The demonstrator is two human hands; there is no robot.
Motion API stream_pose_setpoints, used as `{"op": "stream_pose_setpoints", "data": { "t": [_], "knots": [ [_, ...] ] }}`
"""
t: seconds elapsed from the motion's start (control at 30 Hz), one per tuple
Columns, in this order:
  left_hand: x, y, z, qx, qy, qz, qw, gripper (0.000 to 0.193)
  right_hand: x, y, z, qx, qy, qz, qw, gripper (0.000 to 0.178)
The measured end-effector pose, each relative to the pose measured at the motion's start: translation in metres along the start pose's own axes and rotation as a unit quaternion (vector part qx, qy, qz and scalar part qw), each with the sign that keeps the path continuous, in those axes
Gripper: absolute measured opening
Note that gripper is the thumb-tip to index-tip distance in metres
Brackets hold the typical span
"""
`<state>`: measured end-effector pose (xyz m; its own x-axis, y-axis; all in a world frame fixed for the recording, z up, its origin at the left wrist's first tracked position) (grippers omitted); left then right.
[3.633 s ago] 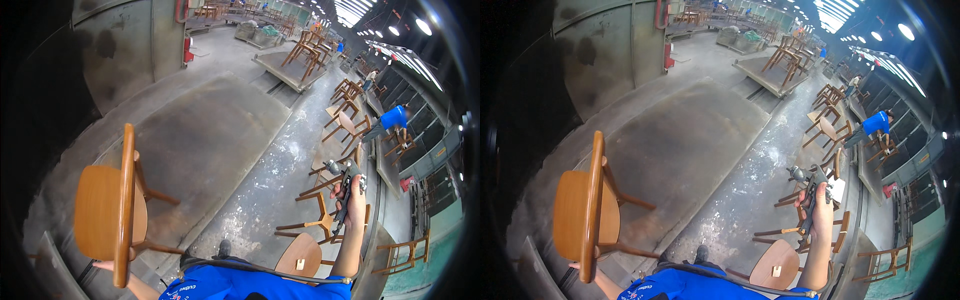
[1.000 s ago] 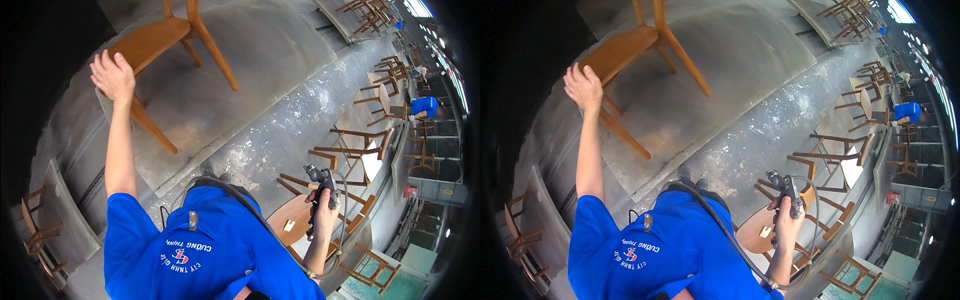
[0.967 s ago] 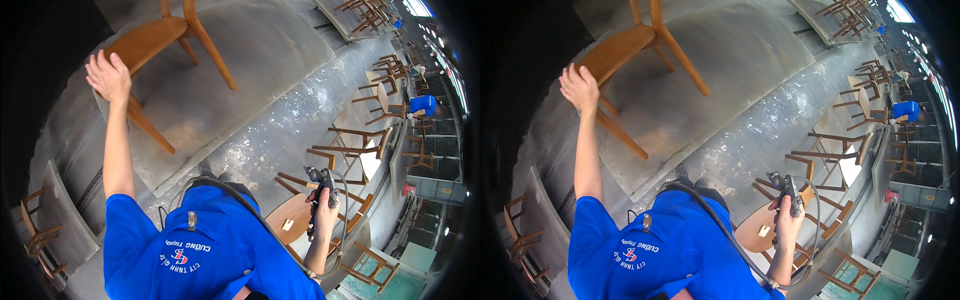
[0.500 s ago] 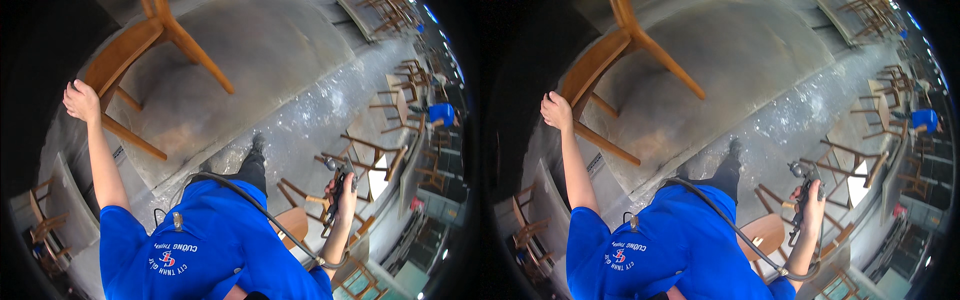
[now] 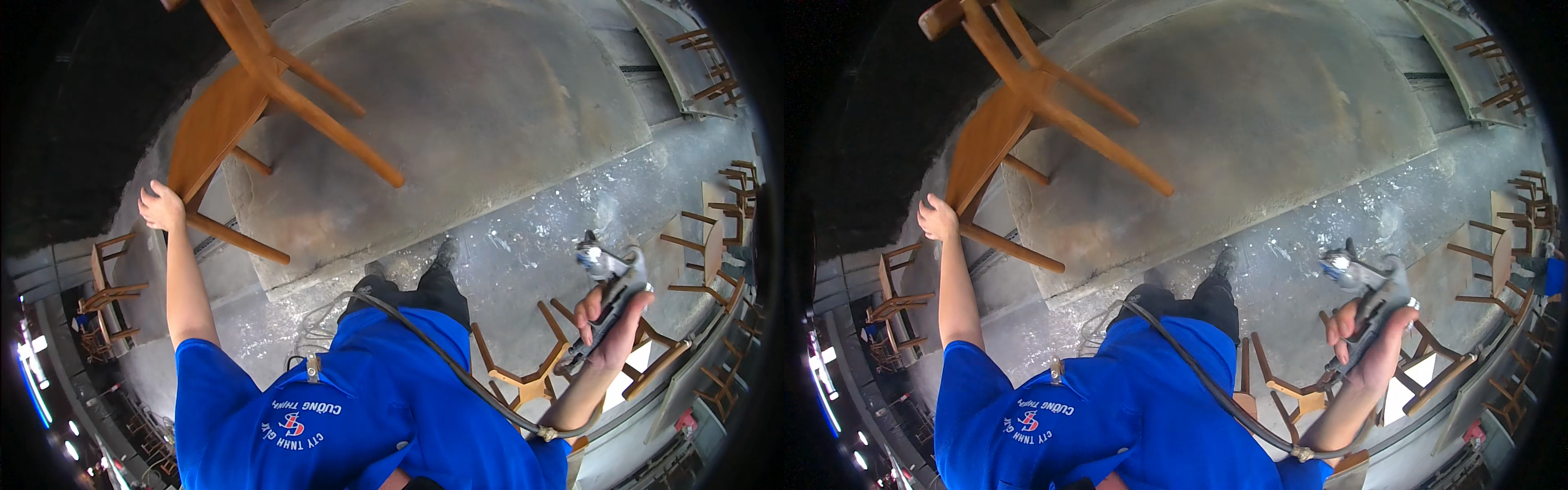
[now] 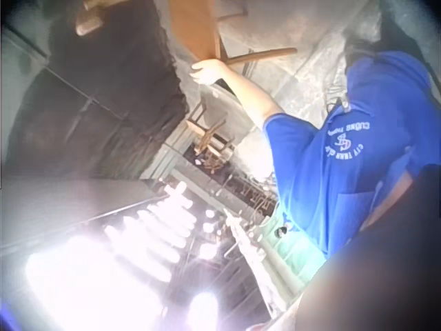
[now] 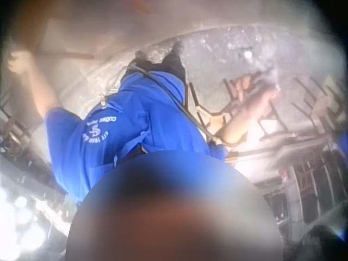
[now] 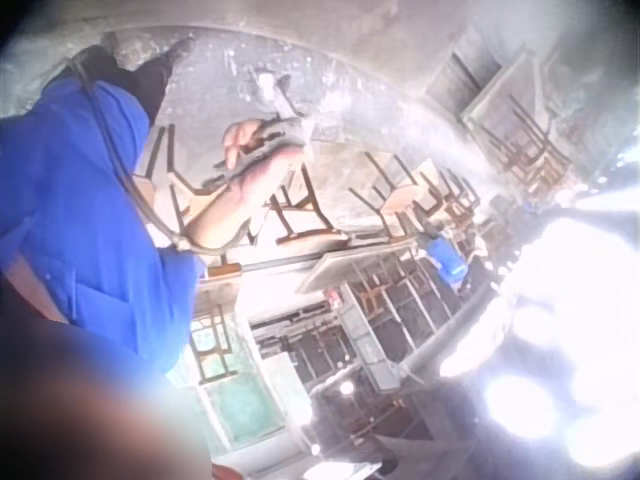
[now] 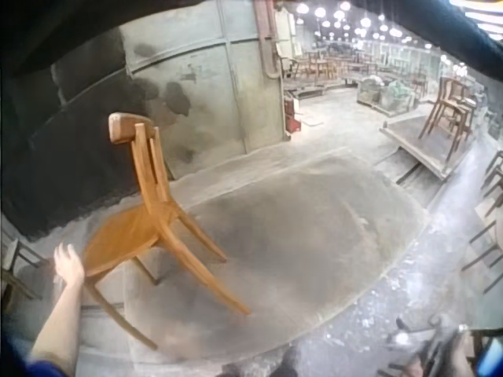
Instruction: The person sprays a wooden chair with a handheld spray gun, rotating the chair to cover all sides. The person then moves to a second chair and repeats the spraying process.
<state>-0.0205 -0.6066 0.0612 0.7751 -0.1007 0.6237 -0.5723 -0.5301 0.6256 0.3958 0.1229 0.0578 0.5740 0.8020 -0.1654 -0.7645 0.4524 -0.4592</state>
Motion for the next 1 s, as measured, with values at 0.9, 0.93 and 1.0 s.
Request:
{"op": "stream_pose_setpoints", "data": {
  "t": [0.9, 0.93, 1.0],
  "knots": [
    [0.02, -0.021, -0.031, -0.032, -0.131, 0.051, 0.99, 0.053, -0.11, 0.118, 0.037, 0.239, 0.152, 0.133, 0.95, 0.098],
    [0.02, -0.022, -0.032, -0.035, -0.134, 0.051, 0.989, 0.053, -0.113, 0.12, 0.041, 0.237, 0.17, 0.145, 0.945, 0.098],
    [0.022, -0.024, -0.032, -0.029, -0.139, 0.045, 0.989, 0.053, -0.12, 0.129, 0.047, 0.223, 0.079, 0.11, 0.965, 0.094]
  ]
}}
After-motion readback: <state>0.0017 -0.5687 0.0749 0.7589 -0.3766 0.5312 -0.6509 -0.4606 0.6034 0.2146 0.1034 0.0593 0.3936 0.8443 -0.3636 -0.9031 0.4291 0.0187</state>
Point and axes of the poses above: each hand's wrist, its own y-axis towards the middle knuckle, its own x-axis out of the back of the hand, z = x × y, the point moved 7 cm from there along y, towards the middle knuckle, and after that the axes turned 15 degrees about -y, right-handed, at the moved point
